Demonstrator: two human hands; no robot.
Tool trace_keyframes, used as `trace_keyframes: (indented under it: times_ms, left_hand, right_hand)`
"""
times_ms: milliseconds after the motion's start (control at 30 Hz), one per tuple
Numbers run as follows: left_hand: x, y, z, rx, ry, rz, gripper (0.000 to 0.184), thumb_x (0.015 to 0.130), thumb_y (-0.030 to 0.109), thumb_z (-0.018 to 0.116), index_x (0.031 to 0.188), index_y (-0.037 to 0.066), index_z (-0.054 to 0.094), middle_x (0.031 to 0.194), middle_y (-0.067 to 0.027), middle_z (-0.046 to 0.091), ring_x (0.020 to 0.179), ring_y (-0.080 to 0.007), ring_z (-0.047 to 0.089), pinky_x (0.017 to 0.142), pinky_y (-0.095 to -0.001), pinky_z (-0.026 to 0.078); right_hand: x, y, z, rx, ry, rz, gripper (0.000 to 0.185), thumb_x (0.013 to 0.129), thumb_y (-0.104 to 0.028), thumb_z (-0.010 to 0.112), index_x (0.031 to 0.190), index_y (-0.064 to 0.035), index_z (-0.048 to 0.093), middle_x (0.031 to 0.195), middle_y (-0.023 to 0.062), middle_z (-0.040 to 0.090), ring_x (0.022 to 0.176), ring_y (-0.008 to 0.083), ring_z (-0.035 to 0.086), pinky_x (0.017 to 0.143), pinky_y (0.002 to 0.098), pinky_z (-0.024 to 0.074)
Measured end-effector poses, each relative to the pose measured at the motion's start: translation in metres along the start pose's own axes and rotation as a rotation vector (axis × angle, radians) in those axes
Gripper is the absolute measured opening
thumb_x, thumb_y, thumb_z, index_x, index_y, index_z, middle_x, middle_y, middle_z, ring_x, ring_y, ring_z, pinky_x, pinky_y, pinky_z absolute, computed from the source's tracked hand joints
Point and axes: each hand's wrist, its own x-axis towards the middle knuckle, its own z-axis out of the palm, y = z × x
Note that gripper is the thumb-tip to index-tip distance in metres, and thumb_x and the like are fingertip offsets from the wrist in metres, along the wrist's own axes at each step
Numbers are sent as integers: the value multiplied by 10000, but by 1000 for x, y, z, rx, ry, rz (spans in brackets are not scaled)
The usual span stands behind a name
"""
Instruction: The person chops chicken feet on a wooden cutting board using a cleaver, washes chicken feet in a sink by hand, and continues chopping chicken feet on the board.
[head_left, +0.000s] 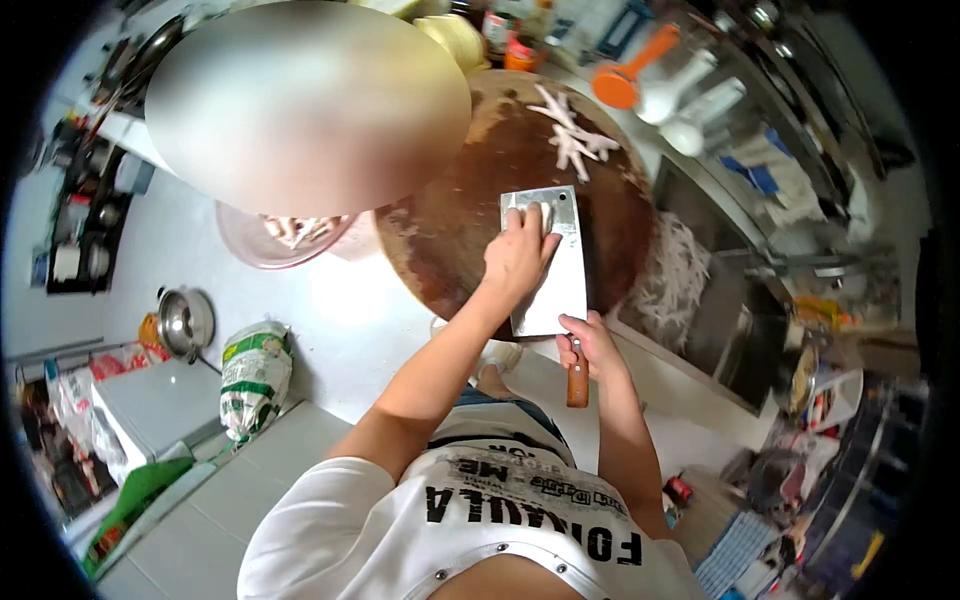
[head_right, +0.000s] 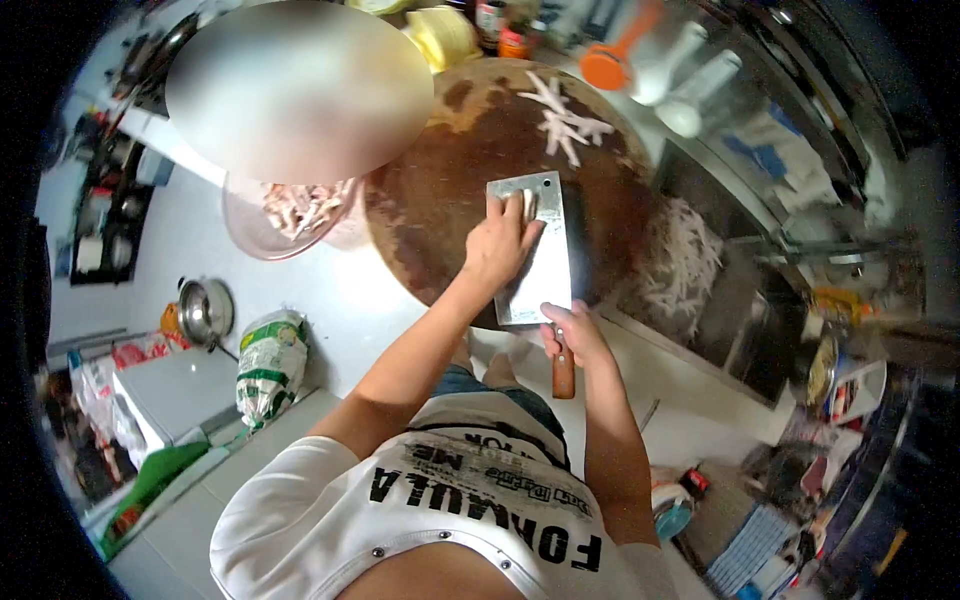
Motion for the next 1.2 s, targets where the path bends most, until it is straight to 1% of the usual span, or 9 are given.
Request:
trace_keyframes:
  times_ms: [233, 300, 367, 533, 667, 767, 833, 1067, 1200]
  left_hand:
    - [11, -62, -155, 54, 480, -22, 382, 844, 244, 560, 1174, 67, 483, 960, -198, 513, 759, -367, 571, 654, -450, 460]
    - [16, -87, -195, 110, 480, -142, 429, 842, 322, 578, 1194, 99, 478, 998, -183, 512, 792, -349, 598, 655, -433, 491]
    - [19, -122, -222, 238, 483, -93, 494, 844, 347, 576, 1269, 137, 438, 1019, -179, 548, 807, -333, 605, 685, -431, 493]
    - [20, -148, -257, 152, 579, -147, 203, 843, 156, 575, 1022, 78, 631, 913, -114, 631, 743, -272, 615, 675, -338, 470]
    - [50, -119, -214, 68, 562, 4, 119, 836, 156, 554, 850, 68, 631, 844, -123, 612, 745, -323, 586, 657, -380, 447]
    - [85, -77, -137, 1, 307, 173, 261, 815, 328, 570, 867, 75, 610, 784, -149, 613, 749, -318, 595, 650, -416, 462]
    - [106, -39, -83, 107, 72, 283, 208, 784, 294, 611, 876, 108, 601, 874, -113, 591, 862, -279, 580, 718, -402, 471]
    - [183, 16, 16, 637, -241, 592, 416, 804, 179, 558, 1215, 215, 506, 1098, -32, 530, 1033, -238, 531, 776, -380, 459]
    - [191, 23, 8, 615, -354, 608, 302, 791, 195, 593, 1092, 178, 590, 1082, -39, 581, 967, -238, 605, 743, -368, 489]
  right_hand:
    - [15, -71, 128, -206, -243, -151, 218, 878, -240, 539, 780, -54, 480, 562, 31, 487, 383, 105, 437, 380, 253, 372]
    - [10, -89, 155, -220, -241, -214, 223, 884, -241, 526, 775, -50, 482, 557, 30, 488, 383, 97, 429, 377, 241, 363]
    - [5, -95, 156, -221, -210, -284, 225, 885, -240, 525, 771, -50, 485, 549, 30, 487, 383, 96, 431, 374, 240, 361]
    - [-18, -96, 93, -150, 43, -439, 219, 901, -227, 513, 782, -45, 486, 534, 32, 485, 383, 101, 449, 360, 252, 373]
    - [-47, -88, 31, -64, 329, -482, 217, 900, -221, 516, 791, -38, 478, 536, 47, 480, 365, 123, 434, 361, 270, 378]
    - [-73, -76, -5, -45, 506, -525, 216, 899, -223, 517, 793, -39, 478, 513, 46, 466, 362, 127, 431, 362, 271, 375]
    - [-89, -69, -18, 3, 621, -552, 210, 896, -214, 512, 784, -39, 477, 496, 44, 460, 353, 131, 431, 355, 267, 371]
    - [-120, -33, -48, 75, 731, -544, 263, 898, -240, 516, 727, -49, 456, 498, 52, 470, 343, 137, 432, 344, 268, 364]
    - [-124, -30, -51, 67, 683, -502, 258, 904, -238, 515, 741, -45, 466, 516, 52, 476, 365, 134, 437, 358, 268, 363]
